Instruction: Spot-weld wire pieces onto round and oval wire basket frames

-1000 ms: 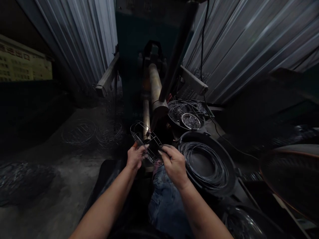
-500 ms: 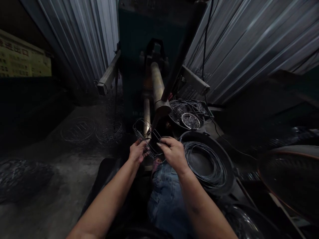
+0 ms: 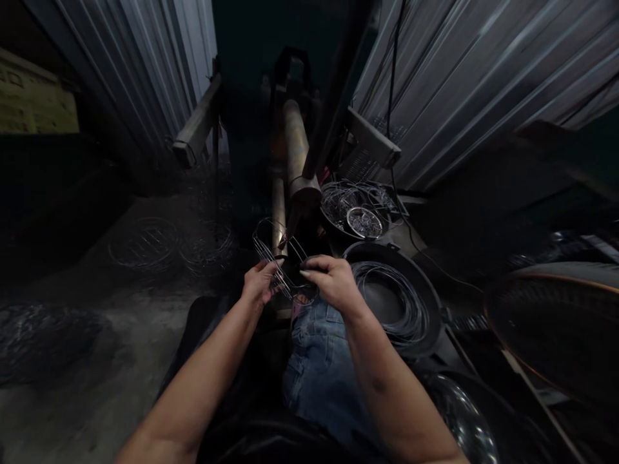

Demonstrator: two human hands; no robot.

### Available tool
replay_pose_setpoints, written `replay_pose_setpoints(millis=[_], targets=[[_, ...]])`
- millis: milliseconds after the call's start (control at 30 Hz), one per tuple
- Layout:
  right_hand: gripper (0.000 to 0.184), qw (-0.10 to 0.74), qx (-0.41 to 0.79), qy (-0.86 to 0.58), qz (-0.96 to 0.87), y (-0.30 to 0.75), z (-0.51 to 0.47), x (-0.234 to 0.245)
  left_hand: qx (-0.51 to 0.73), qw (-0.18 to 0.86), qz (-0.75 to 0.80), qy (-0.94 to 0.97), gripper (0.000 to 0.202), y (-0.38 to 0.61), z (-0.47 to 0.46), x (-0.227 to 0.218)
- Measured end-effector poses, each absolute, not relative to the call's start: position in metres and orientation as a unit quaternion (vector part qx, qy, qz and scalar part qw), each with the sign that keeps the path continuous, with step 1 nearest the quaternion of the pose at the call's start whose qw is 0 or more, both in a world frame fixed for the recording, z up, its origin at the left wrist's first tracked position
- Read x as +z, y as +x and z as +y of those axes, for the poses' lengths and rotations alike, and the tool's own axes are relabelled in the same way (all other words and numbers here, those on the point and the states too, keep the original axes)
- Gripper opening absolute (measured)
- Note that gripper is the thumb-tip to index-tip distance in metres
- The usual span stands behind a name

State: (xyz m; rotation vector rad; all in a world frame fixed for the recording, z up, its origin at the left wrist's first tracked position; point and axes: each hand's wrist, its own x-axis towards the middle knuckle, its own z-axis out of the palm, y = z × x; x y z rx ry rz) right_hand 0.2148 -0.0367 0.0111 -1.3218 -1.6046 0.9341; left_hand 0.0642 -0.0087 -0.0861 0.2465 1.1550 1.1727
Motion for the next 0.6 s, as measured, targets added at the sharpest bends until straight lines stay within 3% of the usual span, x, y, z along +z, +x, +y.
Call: replay_pose_setpoints(millis=[167, 600], targets=[[0.011, 0.436, 0.287, -0.517, -0.679, 0.210, -0.042, 0.007, 0.517, 0.675, 0.512, 0.117, 0.052, 0.062, -0.009, -0.082], [0.014, 0.442, 0.247, -0.513, -0.693, 0.207, -0.048, 0.006, 0.505, 0.686, 0.513, 0.109, 0.041, 0.062, -0.013, -0.076]])
